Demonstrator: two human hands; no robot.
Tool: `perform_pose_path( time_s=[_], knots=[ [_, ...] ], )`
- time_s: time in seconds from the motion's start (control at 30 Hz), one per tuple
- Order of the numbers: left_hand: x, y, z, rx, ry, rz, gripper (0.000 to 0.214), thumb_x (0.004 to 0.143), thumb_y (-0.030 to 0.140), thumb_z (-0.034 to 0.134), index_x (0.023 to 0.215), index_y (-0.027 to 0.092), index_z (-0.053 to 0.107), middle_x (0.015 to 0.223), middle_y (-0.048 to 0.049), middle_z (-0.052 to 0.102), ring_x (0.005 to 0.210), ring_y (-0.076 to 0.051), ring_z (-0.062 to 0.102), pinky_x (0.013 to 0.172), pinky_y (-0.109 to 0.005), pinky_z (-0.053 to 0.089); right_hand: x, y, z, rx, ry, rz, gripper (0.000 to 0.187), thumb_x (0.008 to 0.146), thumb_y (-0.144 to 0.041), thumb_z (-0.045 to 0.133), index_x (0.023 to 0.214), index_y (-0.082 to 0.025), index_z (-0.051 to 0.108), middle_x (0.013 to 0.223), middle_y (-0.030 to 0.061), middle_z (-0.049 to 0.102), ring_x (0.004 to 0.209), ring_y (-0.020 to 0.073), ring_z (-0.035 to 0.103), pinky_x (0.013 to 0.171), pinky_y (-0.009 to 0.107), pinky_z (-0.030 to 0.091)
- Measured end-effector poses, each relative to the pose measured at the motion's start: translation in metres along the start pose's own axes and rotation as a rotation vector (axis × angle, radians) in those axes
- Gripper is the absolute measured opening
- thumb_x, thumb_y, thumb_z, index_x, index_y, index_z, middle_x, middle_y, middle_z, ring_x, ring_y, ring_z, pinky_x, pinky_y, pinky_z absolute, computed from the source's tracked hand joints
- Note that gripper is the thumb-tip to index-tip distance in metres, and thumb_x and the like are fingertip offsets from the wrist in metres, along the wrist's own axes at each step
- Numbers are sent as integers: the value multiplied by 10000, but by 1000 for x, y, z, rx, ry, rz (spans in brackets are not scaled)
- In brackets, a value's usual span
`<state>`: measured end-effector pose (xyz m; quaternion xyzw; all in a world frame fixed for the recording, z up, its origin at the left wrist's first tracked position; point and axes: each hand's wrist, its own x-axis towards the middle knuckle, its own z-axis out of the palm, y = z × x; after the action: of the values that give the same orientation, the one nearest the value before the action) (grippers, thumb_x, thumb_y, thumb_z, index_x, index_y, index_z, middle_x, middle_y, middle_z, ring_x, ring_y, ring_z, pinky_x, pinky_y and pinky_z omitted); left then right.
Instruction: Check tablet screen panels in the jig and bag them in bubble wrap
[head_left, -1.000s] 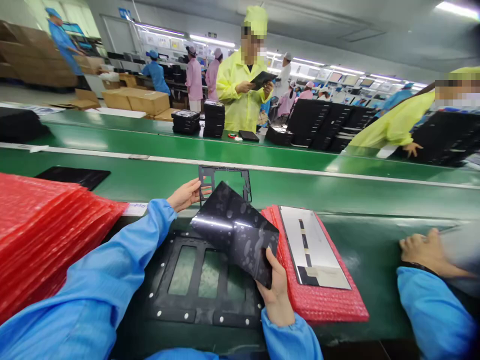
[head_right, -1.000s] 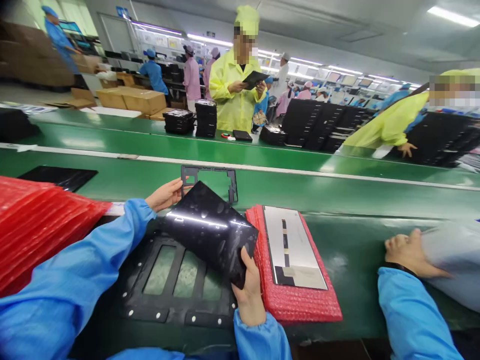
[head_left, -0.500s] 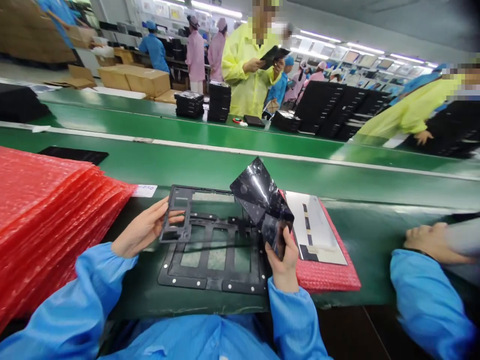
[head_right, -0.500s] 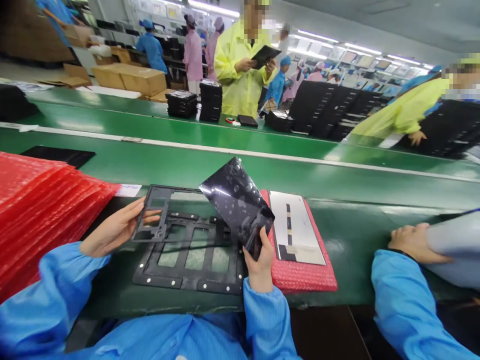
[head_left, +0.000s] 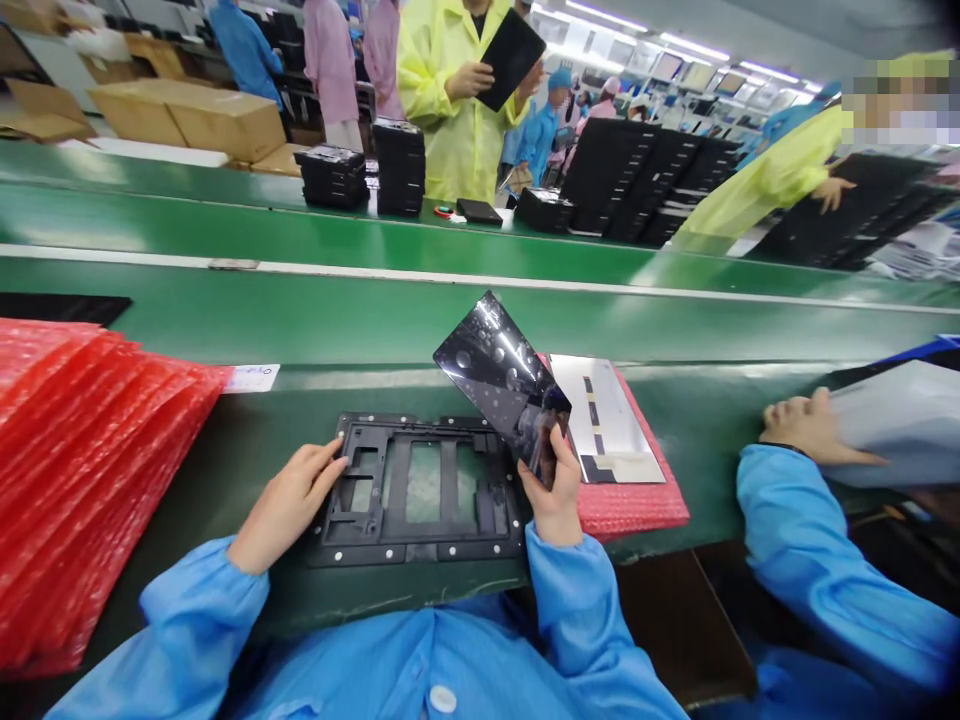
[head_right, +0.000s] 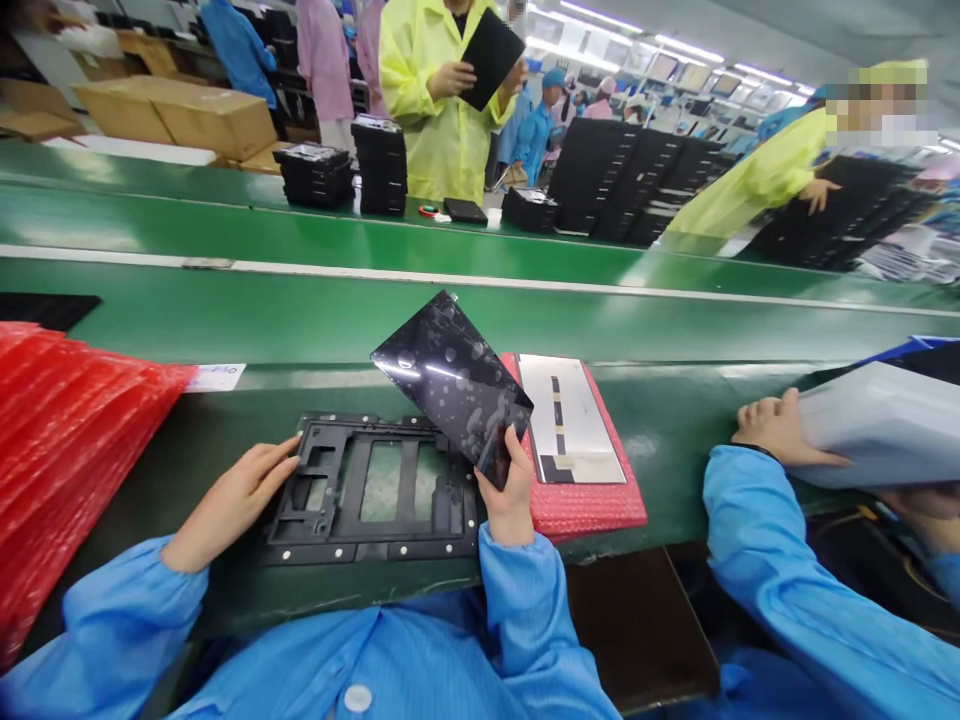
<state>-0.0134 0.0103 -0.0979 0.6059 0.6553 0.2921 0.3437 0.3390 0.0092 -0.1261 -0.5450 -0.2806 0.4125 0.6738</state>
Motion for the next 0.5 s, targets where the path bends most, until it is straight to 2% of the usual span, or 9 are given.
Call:
perform_pose_path(
  time_s=[0.07,0.13,0.2,0.27,0.37,0.43,0.5],
  knots=[
    [2,-2,-1,181,90,109,553,846,544,543,1323,265,575,1101,-75,619,930,-272,638,870,-399,506,6,-3,5,39,0,88,463,677,-455,761,1092,-264,686,1174,43,703,1168,287,618,973,477,527],
    [2,2,-2,158,95,141,540,872,530,514,1337,258,557,1101,-73,613,883,-243,632,848,-380,510,9,-8,11,57,-17,159,377,762,-552,658,995,-261,712,1043,48,748,1035,289,689,889,498,574],
    [2,11,-3,-36,20,114,520,887,532,499,1311,241,571,1116,-80,635,914,-233,627,786,-344,530,7,-12,18,80,-42,216,349,770,-549,656,957,-260,717,1010,33,757,993,275,707,885,481,581],
    [2,21,-3,-327,-102,27,562,886,562,491,1332,225,543,1154,-97,655,973,-242,625,728,-324,546,-3,-17,23,102,-95,282,310,760,-490,697,970,-262,717,1034,24,754,999,267,707,901,460,578],
    [3,32,-4,-758,-314,-104,649,890,642,409,1378,224,499,1171,-114,674,1013,-259,637,754,-348,550,-24,-23,27,79,-220,360,350,778,-399,720,1103,-270,687,1123,26,731,1031,266,696,937,457,557],
    [3,33,-5,-923,-408,-144,626,892,637,415,1332,214,553,1124,-112,698,1003,-264,649,793,-359,535,-37,-25,27,-7,-305,382,445,791,-381,720,1214,-266,638,1171,44,712,1064,275,680,968,477,530],
    [2,30,-6,-962,-438,-132,530,880,536,536,1279,192,598,1069,-106,715,971,-259,657,811,-352,520,-44,-25,25,-153,-358,344,525,783,-386,732,1273,-245,604,1198,66,699,1109,293,653,1008,502,489]
  ],
)
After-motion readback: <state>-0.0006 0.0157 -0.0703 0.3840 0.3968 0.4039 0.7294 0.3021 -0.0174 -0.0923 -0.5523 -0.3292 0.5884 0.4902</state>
